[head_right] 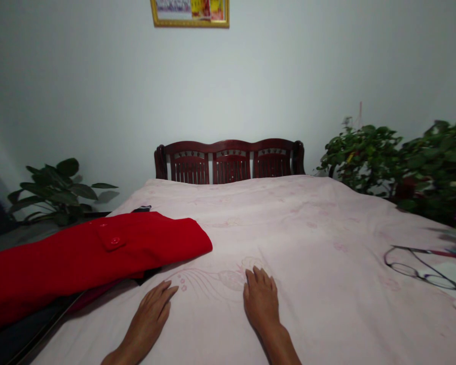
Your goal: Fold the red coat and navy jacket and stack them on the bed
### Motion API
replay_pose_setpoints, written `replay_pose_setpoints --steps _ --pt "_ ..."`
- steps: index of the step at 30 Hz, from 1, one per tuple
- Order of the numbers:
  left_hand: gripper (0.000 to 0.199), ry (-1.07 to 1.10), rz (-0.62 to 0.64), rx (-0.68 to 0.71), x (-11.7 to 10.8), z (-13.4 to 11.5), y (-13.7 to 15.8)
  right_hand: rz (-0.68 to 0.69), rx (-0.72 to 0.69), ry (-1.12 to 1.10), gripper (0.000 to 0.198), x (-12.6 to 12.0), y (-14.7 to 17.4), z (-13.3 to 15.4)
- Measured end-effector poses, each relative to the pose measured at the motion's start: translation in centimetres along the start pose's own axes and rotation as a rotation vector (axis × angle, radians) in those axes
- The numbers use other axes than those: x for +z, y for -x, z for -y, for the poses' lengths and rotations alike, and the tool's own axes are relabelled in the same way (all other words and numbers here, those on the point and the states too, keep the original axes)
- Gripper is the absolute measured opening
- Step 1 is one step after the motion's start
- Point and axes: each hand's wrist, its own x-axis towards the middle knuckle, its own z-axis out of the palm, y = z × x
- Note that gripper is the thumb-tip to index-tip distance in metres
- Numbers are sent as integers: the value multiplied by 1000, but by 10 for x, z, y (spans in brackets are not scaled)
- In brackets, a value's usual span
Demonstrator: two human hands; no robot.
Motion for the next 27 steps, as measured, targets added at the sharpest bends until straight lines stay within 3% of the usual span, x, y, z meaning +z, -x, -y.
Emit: replay_pose_setpoints --steps 27 --pt "43 9 18 -17 -2 -2 -2 -11 -2 -8 43 0 0 0"
